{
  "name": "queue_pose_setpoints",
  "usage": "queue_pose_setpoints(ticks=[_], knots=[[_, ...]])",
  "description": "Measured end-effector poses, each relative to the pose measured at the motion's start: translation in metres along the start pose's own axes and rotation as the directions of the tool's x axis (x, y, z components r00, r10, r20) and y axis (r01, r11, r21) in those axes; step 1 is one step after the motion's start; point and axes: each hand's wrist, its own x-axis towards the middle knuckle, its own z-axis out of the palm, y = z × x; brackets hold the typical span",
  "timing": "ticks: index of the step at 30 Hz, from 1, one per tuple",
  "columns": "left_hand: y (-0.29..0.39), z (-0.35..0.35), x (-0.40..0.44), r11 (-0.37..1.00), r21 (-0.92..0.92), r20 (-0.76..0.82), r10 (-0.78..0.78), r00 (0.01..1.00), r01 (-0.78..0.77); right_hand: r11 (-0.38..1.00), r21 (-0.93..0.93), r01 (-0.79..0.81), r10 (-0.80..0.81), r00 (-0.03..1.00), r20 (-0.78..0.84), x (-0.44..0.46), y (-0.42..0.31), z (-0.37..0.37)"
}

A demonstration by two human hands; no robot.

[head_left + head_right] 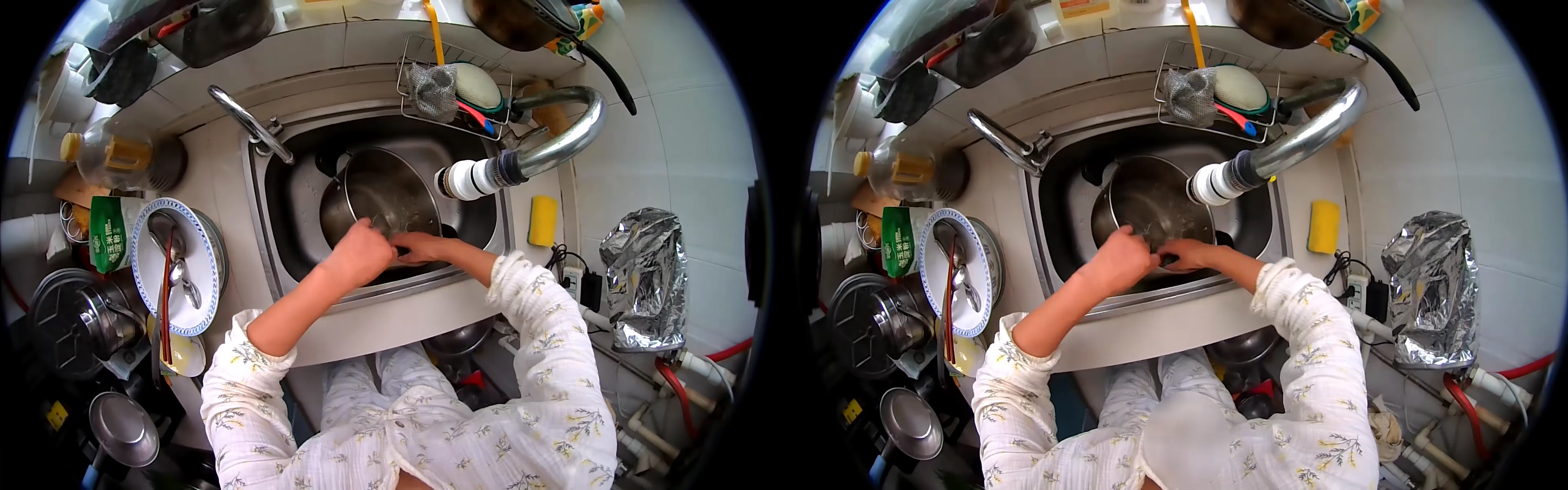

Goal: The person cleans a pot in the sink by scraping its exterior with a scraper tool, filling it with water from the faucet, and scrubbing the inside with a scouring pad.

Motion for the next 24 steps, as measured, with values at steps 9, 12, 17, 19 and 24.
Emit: queue_pose_setpoints(ticks=[9, 12, 17, 19, 24], knots=[[0.014, 0.009, -0.001, 0.986, -0.094, 0.202, -0.115, 0.973, 0.136, 0.966, 0.215, 0.14, -0.152, 0.988, 0.039, 0.005, 0.0, 0.003], [0.026, 0.026, 0.006, 0.993, -0.103, 0.146, -0.04, 0.988, 0.055, 0.988, -0.031, 0.148, -0.145, 0.986, 0.084, 0.008, 0.013, -0.004], [0.02, 0.027, 0.015, 0.979, -0.195, 0.107, 0.083, 0.991, -0.061, 0.432, -0.902, 0.006, -0.22, 0.97, -0.099, 0.036, 0.039, -0.04], [0.02, 0.025, 0.018, 0.974, -0.211, 0.149, 0.118, 0.982, -0.084, 0.394, -0.916, 0.074, -0.349, 0.934, -0.075, 0.051, 0.03, -0.075], [0.019, 0.028, 0.012, 0.981, -0.175, 0.247, 0.121, 0.962, -0.078, 0.467, -0.884, 0.034, -0.421, 0.887, -0.188, 0.052, 0.034, -0.076]])
